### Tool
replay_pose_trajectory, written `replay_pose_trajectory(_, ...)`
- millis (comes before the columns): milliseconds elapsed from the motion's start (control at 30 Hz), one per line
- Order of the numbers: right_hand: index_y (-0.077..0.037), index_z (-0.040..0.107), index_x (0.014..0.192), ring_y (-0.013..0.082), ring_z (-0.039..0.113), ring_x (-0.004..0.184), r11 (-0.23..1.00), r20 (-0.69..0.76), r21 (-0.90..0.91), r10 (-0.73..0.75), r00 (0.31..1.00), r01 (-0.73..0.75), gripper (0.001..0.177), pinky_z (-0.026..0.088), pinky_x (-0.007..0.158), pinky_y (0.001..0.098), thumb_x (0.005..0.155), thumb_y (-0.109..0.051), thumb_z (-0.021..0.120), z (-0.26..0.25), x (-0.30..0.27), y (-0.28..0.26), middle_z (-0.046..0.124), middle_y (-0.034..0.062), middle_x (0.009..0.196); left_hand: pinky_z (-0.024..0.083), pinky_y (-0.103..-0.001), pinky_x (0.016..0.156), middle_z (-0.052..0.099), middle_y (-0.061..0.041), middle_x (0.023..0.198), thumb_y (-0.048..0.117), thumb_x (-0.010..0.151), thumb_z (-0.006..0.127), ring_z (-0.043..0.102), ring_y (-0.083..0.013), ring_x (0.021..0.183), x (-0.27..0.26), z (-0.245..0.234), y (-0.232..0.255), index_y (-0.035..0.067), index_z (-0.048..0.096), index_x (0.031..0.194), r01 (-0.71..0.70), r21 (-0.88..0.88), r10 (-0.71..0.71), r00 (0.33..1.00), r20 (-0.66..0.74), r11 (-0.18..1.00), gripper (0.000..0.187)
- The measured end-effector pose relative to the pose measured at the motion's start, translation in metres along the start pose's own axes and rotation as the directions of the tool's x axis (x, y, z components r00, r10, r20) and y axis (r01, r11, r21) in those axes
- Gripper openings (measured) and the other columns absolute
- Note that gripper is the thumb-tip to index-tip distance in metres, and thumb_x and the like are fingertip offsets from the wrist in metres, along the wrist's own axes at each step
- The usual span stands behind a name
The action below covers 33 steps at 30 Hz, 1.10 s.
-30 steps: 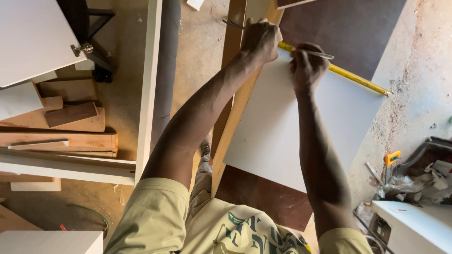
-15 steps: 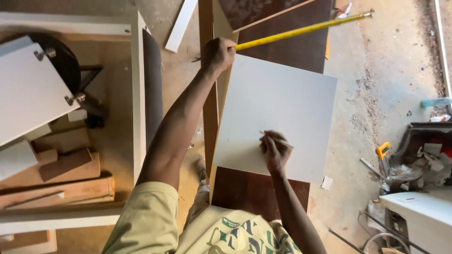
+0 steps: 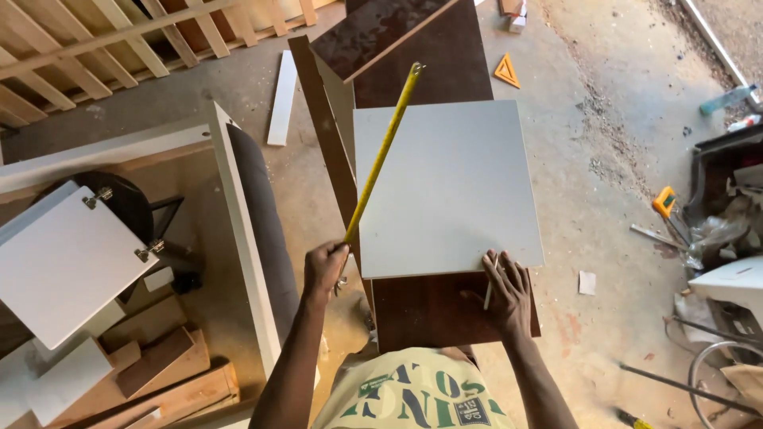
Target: The person measures a white rectangular board with a tape measure and marks it with a pencil. They flip the board over and repeat the measuring and marking process on the other side. The person then places a dark brown board on top of the white board and marks the brown board with the pencil.
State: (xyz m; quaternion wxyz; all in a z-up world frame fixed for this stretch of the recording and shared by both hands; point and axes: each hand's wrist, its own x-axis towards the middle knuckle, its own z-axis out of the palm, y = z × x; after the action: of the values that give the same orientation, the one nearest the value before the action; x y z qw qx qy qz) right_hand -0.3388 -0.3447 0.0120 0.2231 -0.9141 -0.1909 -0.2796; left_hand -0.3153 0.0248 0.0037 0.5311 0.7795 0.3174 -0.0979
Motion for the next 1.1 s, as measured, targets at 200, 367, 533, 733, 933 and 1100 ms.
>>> replay_pose_trajectory(200, -0.017, 0.059, 0.148, 0.0319, 0.055, 0.138, 0.998, 0.119, -0.060, 0.028, 0.992, -0.021, 0.072, 0.036, 0.119, 0.0455, 0.080, -0.029, 0.078, -0.008, 0.037, 0.003, 0.062, 0.0073, 0.148, 0.046, -0.030, 0.068, 0.068, -0.004, 0.067, 0.025, 0.084, 0.073, 0.059, -0.0131, 0.076, -0.026, 0.029, -0.030, 0.011, 0.080, 0.083, -0.005, -0.210, -0.005, 0.999, -0.048, 0.978, 0.015)
replay_pose_trajectory(367, -0.018, 0.062, 0.145, 0.0331, 0.056, 0.136, 1.000, 0.147, 0.014, -0.004, 0.989, 0.001, 0.078, 0.036, 0.119, 0.0474, 0.074, -0.042, 0.084, 0.016, 0.047, 0.048, 0.064, 0.0100, 0.145, 0.055, -0.041, 0.090, 0.080, -0.013, 0.110, 0.033, 0.086, 0.074, 0.072, -0.0309, 0.110, -0.036, 0.032, 0.033, 0.016, 0.082, 0.113, 0.009, -0.084, -0.017, 0.996, -0.088, 0.996, 0.033)
replay_pose_trajectory(533, -0.023, 0.063, 0.144, 0.0323, 0.055, 0.138, 0.998, 0.125, 0.050, -0.035, 0.992, 0.029, 0.081, 0.035, 0.119, 0.0467, 0.072, -0.051, 0.085, 0.055, 0.088, 0.095, 0.062, 0.0081, 0.147, 0.054, -0.040, 0.091, 0.080, -0.004, 0.104, 0.039, 0.083, 0.073, 0.072, -0.0337, 0.107, 0.040, 0.057, 0.023, 0.028, 0.081, 0.112, -0.145, 0.141, 0.165, 0.976, -0.141, 0.979, 0.031)
replay_pose_trajectory(733, -0.018, 0.064, 0.142, 0.0341, 0.056, 0.136, 0.987, 0.104, 0.144, -0.090, 0.991, 0.074, 0.081, 0.036, 0.117, 0.0489, 0.074, -0.058, 0.084, 0.080, 0.143, 0.136, 0.064, 0.0105, 0.144, 0.059, -0.046, 0.084, 0.078, -0.004, 0.090, 0.043, 0.088, 0.068, 0.074, -0.0359, 0.093, 0.097, 0.063, 0.048, 0.031, 0.082, 0.107, -0.292, 0.393, 0.380, 0.910, -0.168, 0.872, 0.026)
replay_pose_trajectory(933, -0.013, 0.074, 0.128, 0.0362, 0.068, 0.116, 0.833, -0.074, 0.471, 0.363, 0.929, -0.288, 0.043, 0.051, 0.103, 0.0451, 0.087, -0.013, 0.089, 0.075, 0.146, 0.171, 0.075, 0.0148, 0.120, 0.059, -0.053, 0.082, 0.078, -0.003, 0.091, 0.039, 0.087, 0.066, 0.073, -0.0386, 0.092, 0.045, 0.048, 0.111, 0.029, 0.082, 0.095, -0.344, 0.514, 0.407, 0.914, -0.010, 0.786, 0.021)
replay_pose_trajectory(1100, -0.006, 0.076, 0.120, 0.0329, 0.073, 0.105, 0.733, -0.120, 0.587, 0.498, 0.859, -0.343, 0.023, 0.056, 0.092, 0.0407, 0.102, -0.020, 0.079, 0.062, 0.165, 0.198, 0.077, 0.0167, 0.108, 0.059, -0.052, 0.083, 0.074, -0.008, 0.094, 0.034, 0.087, 0.070, 0.074, -0.0376, 0.090, 0.043, 0.074, 0.113, 0.020, 0.079, 0.094, -0.385, 0.627, 0.468, 0.883, 0.038, 0.677, 0.018)
